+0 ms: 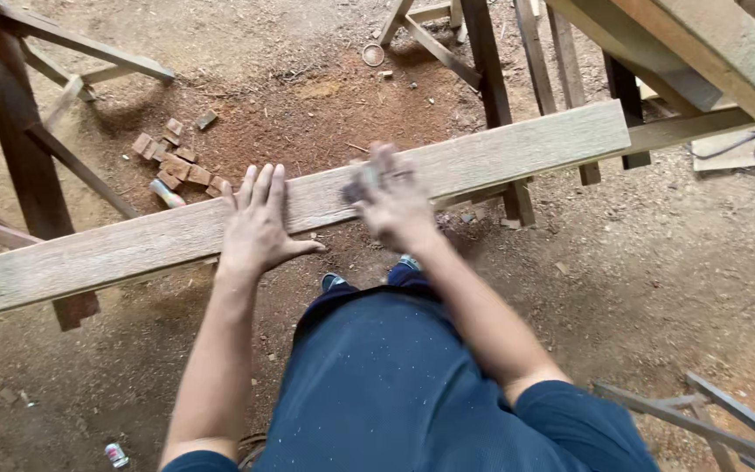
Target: The person sands a wooden beam by hand using a piece of sandpaper, moving it back and forth across different sections of the wood surface.
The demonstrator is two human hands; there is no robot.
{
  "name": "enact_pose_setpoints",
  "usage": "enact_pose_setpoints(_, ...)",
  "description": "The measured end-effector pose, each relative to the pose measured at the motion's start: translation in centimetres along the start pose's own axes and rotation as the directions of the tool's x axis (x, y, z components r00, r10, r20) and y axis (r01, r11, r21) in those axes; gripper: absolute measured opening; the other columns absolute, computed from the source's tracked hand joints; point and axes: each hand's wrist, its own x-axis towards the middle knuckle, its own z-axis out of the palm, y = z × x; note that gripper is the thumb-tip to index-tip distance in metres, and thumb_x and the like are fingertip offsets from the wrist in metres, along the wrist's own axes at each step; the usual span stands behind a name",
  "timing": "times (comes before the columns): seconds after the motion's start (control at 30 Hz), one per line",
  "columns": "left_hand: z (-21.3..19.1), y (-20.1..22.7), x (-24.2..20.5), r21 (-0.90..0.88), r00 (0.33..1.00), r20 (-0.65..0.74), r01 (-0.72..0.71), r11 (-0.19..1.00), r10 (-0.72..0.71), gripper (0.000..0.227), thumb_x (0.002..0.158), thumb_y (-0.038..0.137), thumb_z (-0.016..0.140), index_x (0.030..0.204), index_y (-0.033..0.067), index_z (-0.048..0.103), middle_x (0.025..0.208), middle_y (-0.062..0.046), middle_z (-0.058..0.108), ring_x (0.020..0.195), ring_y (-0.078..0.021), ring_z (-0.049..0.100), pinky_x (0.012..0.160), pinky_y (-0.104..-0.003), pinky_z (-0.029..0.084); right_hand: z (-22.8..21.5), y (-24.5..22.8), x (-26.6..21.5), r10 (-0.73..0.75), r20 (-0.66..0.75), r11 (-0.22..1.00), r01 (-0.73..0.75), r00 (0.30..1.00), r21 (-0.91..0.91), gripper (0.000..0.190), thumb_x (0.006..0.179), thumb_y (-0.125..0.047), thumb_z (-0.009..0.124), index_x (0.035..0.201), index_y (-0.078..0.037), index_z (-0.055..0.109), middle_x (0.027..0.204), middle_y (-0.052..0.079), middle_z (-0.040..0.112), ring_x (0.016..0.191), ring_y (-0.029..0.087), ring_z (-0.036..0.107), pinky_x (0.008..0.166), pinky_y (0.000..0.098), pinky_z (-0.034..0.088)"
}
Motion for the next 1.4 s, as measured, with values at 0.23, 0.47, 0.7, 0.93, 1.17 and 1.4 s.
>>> enact_pose_setpoints(0.23,2.5,-1.8,-0.2,-0.007,0.986,-0.156,-0.052,0.999,0.050,0.125,0.061,0.076,0.079,0.151,0.0067,0.027,0.141,-0.014,0.043,0.136,-0.0294,0.037,0.119,-0.048,0.023,1.9,10.7,-3.1,0.520,0.310,0.835,-0.550,0.796,0.013,0.052,0.104,-0.036,0.031,0.146,-0.005,0.031,0.160,0.030,0.022,0.149,0.036,0.021,0.114,0.0510,0.025)
enact_pose_setpoints(0.47,5.8,-2.9,0.8,-0.039,0.982,-0.177,-0.077,0.996,0.069,0.125,0.060,0.077,0.079,0.150,0.0072,0.029,0.137,-0.012,0.045,0.132,-0.0275,0.039,0.119,-0.048,0.024,3.6,3.4,0.7,0.429,0.446,0.872,-0.489,0.785,0.021,0.067,0.108,-0.033,0.033,0.161,0.004,0.014,0.165,0.031,0.013,0.149,0.037,0.021,0.123,0.0523,0.013)
enact_pose_setpoints(0.7,6.8,-3.5,1.0,-0.070,0.947,-0.306,-0.130,0.989,0.102,0.125,0.059,0.078,0.077,0.151,0.0064,0.031,0.142,-0.012,0.044,0.134,-0.0282,0.041,0.116,-0.049,0.023,-0.7,-9.3,0.9,-0.020,0.343,0.989,-0.031,0.939,0.143,0.094,0.092,-0.071,0.040,0.159,-0.012,0.010,0.168,0.013,0.003,0.154,0.024,-0.004,0.124,0.0449,-0.001)
enact_pose_setpoints(0.93,5.3,-3.6,0.4,-0.145,0.970,-0.232,-0.110,0.983,0.075,0.126,0.064,0.081,0.076,0.153,0.0079,0.025,0.147,-0.013,0.040,0.139,-0.0300,0.035,0.119,-0.050,0.020,-0.5,7.1,-5.3,0.046,-0.096,0.997,-0.051,0.994,-0.054,0.036,0.109,-0.013,0.045,0.144,-0.004,0.049,0.091,0.013,0.061,0.075,0.022,0.063,0.089,0.0370,0.062)
enact_pose_setpoints(1.17,4.6,-5.4,0.2,-0.038,0.947,-0.229,-0.240,0.970,0.225,0.139,0.055,0.079,0.080,0.153,0.0069,0.012,0.164,-0.020,0.019,0.148,-0.0374,0.015,0.121,-0.049,0.013,3.5,7.6,-12.1,0.956,-0.138,0.230,-0.374,0.258,0.898,0.044,0.113,-0.032,0.044,0.146,-0.003,0.051,0.106,0.013,0.062,0.091,0.015,0.062,0.082,0.0316,0.061)
enact_pose_setpoints(1.4,1.5,-1.6,3.4,-0.209,0.985,0.013,-0.168,0.963,0.175,0.118,0.059,0.062,0.087,0.151,0.0084,0.034,0.133,-0.015,0.048,0.123,-0.0284,0.045,0.108,-0.043,0.042,6.6,-0.1,-6.9,0.684,0.641,-0.684,0.001,0.349,0.730,0.054,0.104,-0.048,0.030,0.131,-0.007,0.049,0.111,0.013,0.062,0.103,0.023,0.066,0.086,0.0420,0.063)
